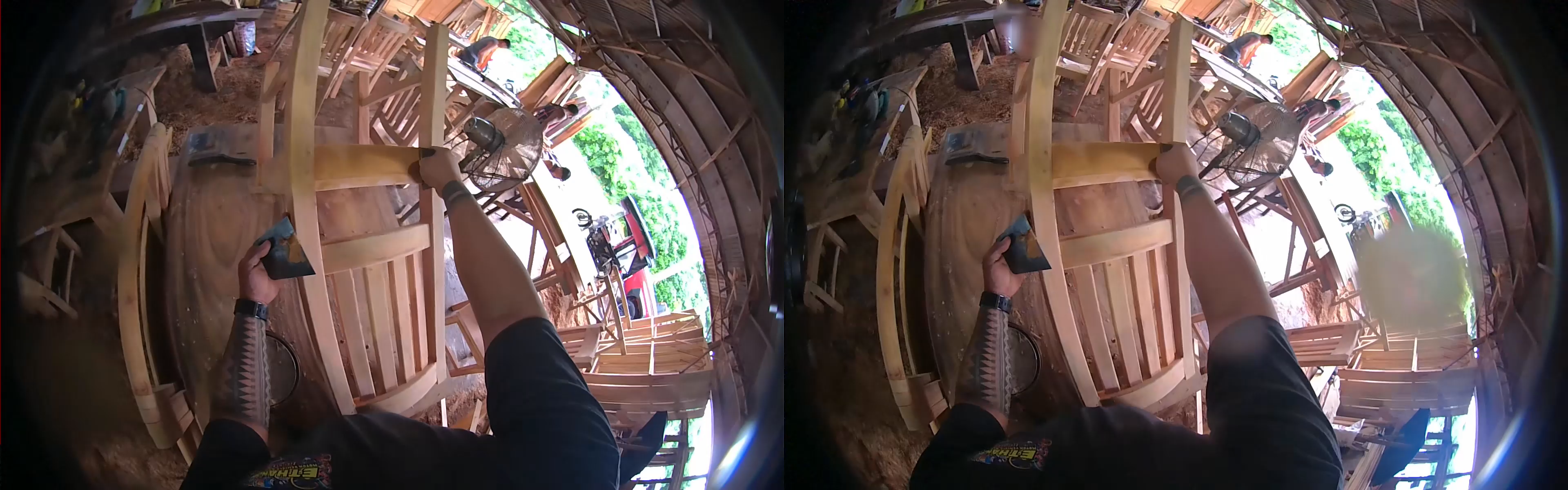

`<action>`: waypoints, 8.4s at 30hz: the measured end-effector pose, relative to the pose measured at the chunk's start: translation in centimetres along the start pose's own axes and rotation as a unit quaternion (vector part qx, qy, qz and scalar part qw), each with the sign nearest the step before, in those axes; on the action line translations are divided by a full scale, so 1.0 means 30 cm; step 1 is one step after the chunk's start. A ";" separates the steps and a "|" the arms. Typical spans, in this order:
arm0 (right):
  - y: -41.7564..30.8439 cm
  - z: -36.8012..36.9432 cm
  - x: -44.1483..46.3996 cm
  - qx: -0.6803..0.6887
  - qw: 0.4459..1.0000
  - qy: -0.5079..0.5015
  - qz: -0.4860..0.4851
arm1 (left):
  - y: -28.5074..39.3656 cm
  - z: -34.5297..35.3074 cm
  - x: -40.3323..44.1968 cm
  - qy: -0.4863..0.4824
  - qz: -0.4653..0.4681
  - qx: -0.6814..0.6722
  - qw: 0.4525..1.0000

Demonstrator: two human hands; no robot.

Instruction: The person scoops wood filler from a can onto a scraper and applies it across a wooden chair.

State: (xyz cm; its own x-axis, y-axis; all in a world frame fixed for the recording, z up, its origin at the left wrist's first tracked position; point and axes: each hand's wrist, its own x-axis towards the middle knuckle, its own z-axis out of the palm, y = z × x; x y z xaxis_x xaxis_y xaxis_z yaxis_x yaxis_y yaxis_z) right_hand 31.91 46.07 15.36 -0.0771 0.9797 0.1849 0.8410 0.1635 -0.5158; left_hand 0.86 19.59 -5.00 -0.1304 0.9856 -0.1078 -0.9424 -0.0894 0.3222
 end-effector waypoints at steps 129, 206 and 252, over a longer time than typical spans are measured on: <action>-0.291 0.136 -0.443 -0.072 0.902 -0.079 -0.417 | -0.001 -0.030 0.028 -0.021 0.008 0.036 0.999; -0.681 0.051 -0.040 -0.263 0.836 -0.340 -0.342 | 0.037 0.072 -0.030 -0.055 0.016 0.029 0.998; -0.040 -0.415 -1.372 0.068 0.917 -0.090 -0.383 | -0.399 0.722 -0.815 -0.043 0.074 0.193 0.977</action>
State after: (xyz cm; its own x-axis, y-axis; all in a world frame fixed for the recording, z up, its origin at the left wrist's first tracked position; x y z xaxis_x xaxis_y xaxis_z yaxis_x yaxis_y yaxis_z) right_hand 40.73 4.10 18.79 -0.7148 0.5723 0.4018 0.4289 0.8127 -0.3945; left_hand 21.99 -0.33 14.14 -0.2150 0.9757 0.0414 -0.7259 -0.1880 0.6616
